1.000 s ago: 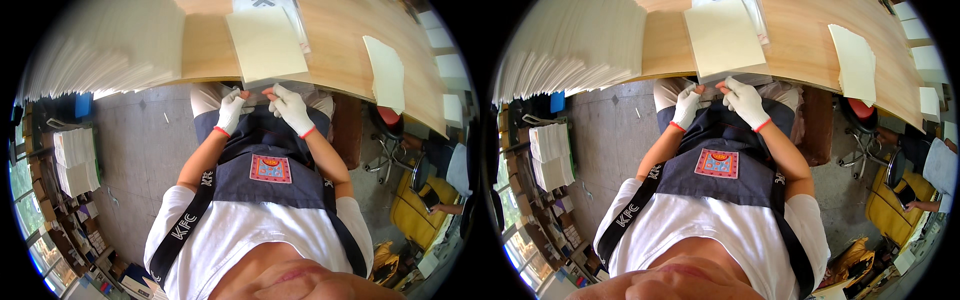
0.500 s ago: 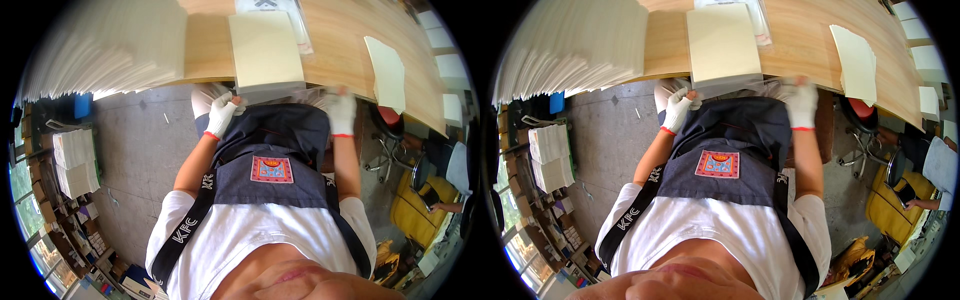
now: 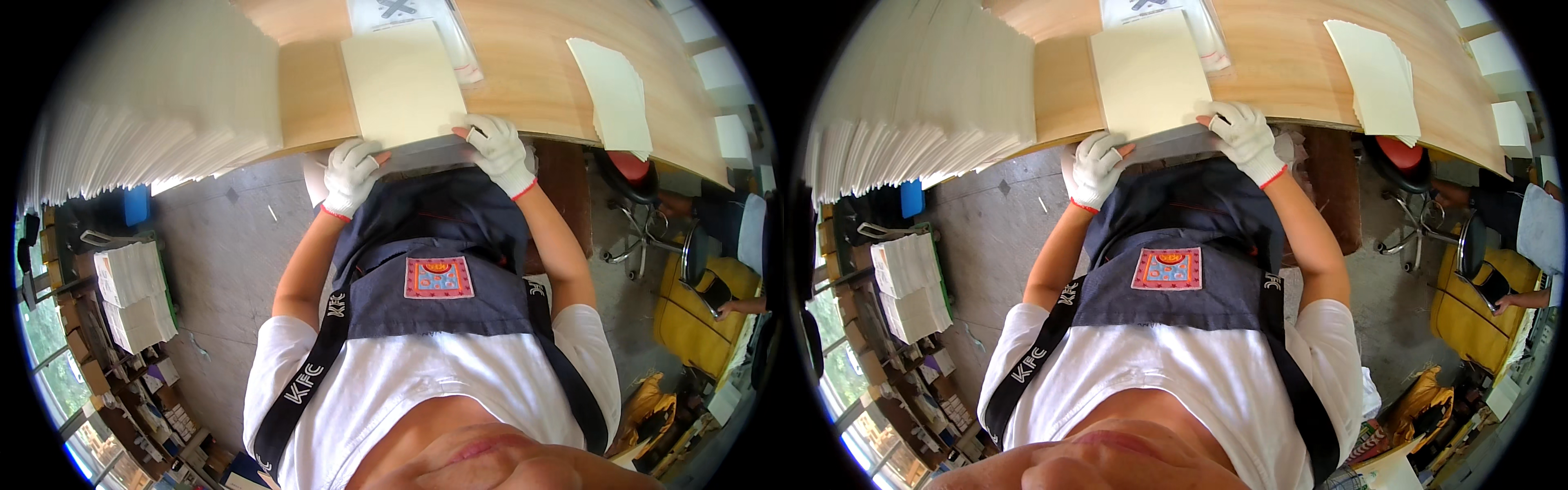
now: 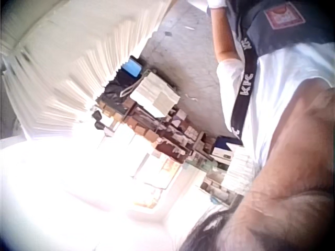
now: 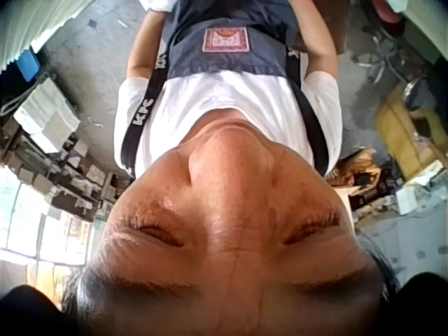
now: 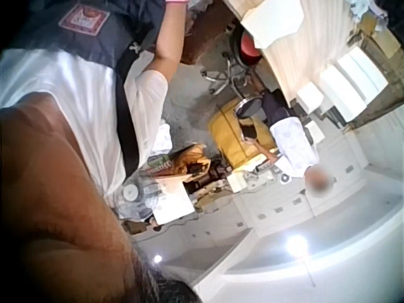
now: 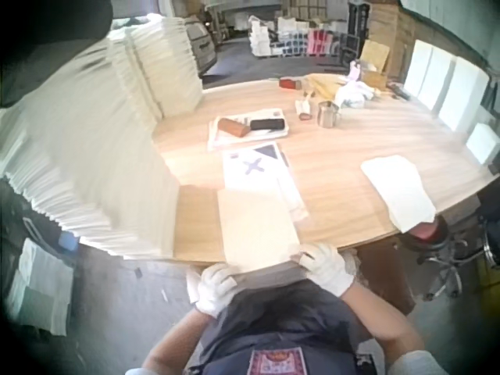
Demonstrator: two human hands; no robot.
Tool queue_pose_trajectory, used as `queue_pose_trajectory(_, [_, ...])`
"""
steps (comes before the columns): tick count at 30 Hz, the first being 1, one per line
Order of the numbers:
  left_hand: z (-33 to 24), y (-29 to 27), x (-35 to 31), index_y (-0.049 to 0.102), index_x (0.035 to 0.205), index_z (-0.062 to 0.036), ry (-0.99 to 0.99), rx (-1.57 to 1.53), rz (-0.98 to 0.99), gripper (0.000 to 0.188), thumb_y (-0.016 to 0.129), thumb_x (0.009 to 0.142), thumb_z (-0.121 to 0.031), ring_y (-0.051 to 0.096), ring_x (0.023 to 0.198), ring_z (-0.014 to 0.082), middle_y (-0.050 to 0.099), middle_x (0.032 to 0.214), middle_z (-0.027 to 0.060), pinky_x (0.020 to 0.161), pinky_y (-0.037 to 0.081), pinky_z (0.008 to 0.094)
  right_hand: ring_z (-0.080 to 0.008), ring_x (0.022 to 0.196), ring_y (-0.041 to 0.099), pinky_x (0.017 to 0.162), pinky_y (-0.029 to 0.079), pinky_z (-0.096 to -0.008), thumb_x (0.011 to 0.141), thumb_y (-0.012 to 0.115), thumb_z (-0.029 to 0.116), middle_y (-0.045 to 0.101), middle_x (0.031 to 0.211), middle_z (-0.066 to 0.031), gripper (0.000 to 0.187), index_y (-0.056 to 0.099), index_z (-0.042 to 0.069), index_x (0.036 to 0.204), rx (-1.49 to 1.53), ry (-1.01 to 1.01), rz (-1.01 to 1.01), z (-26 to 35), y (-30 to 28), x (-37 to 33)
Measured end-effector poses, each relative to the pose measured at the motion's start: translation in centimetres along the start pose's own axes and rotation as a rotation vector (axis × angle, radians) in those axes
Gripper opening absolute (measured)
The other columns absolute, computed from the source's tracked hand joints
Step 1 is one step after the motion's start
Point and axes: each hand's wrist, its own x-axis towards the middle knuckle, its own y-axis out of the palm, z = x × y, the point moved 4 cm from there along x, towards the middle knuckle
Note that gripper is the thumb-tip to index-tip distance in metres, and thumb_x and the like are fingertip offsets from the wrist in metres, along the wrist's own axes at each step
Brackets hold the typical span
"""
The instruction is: The person repeatedly picks up a single sheet of paper from a large stack on the left and places it onto a growing stack on the right side of the table. The person wears white gloves and a branded apron while performing this repetitive sorting task.
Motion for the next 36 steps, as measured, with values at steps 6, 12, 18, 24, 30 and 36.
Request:
queue_pose_trajectory(6, [3.6, 4.2, -6.4, 0.052, 0.072, -0.0079, -0.985, -0.563, -0.213, 0.018, 0.065, 0.082, -0.013, 0.051, 0.060, 0.0183, 0.051, 0.066, 0.0046, 0.054, 0.040, 0.0302, -0.0260, 0.072, 0.059, 0.063, 0.043, -0.0406, 0.077, 0.064, 0.023, 0.060, 0.074, -0.0050, 0.016, 0.055, 0.011, 0.084, -0.024, 0.341, 0.037, -0.1, 3.6, 0.1])
queue_pose_trajectory(12, [2.8, 5.3, -7.6, 0.056, 0.094, -0.0097, -1.533, -1.205, -0.347, 0.014, 0.061, 0.088, -0.022, 0.051, 0.056, 0.0086, 0.053, 0.069, -0.0010, 0.048, 0.046, 0.0243, -0.0324, 0.063, 0.060, 0.058, 0.045, -0.0442, 0.085, 0.054, 0.036, 0.061, 0.064, -0.0128, 0.028, 0.057, 0.009, 0.082, -0.042, 0.691, 0.033, -2.4, 3.0, -1.3])
queue_pose_trajectory(18, [0.4, -1.3, 4.1, 0.051, 0.101, -0.0006, -1.073, -0.925, 0.029, 0.025, 0.056, 0.090, -0.022, 0.055, 0.058, 0.0126, 0.056, 0.081, 0.0053, 0.051, 0.046, 0.0251, -0.0119, 0.048, 0.052, 0.041, 0.036, -0.0260, 0.092, 0.048, 0.043, 0.057, 0.059, -0.0018, 0.038, 0.061, 0.008, 0.093, 1.056, 1.197, 0.300, -2.0, 4.8, -2.0])
queue_pose_trajectory(24, [-4.2, -18.6, 15.6, 0.051, 0.091, -0.0080, -0.458, -0.393, 0.355, 0.027, 0.064, 0.082, -0.030, 0.059, 0.072, 0.0358, 0.057, 0.075, 0.0147, 0.063, 0.045, 0.0390, -0.0088, 0.059, 0.053, 0.041, 0.035, -0.0223, 0.095, 0.049, 0.024, 0.059, 0.081, 0.0022, 0.029, 0.047, 0.012, 0.121, 1.818, 0.923, -0.049, 1.8, -0.9, 7.2])
queue_pose_trajectory(30, [-4.6, -33.7, 19.9, 0.056, 0.105, 0.0011, -0.194, -0.151, -0.291, 0.028, 0.064, 0.083, -0.015, 0.054, 0.068, 0.0123, 0.058, 0.084, 0.0017, 0.060, 0.043, 0.0248, -0.0215, 0.093, 0.059, 0.073, 0.048, -0.0368, 0.091, 0.052, 0.026, 0.061, 0.106, -0.0058, 0.035, 0.048, 0.006, 0.120, 1.359, 0.173, -0.160, 5.6, -12.6, 26.7])
queue_pose_trajectory(36, [3.9, -47.2, 23.8, 0.057, 0.108, -0.0009, -0.219, 0.099, -0.543, 0.025, 0.057, 0.086, -0.014, 0.057, 0.079, 0.0131, 0.059, 0.089, 0.0034, 0.067, 0.046, 0.0261, -0.0091, 0.055, 0.048, 0.044, 0.038, -0.0226, 0.091, 0.052, 0.024, 0.056, 0.072, -0.0007, 0.013, 0.053, 0.011, 0.090, 1.561, -0.076, 0.009, 19.6, -20.1, 46.1])
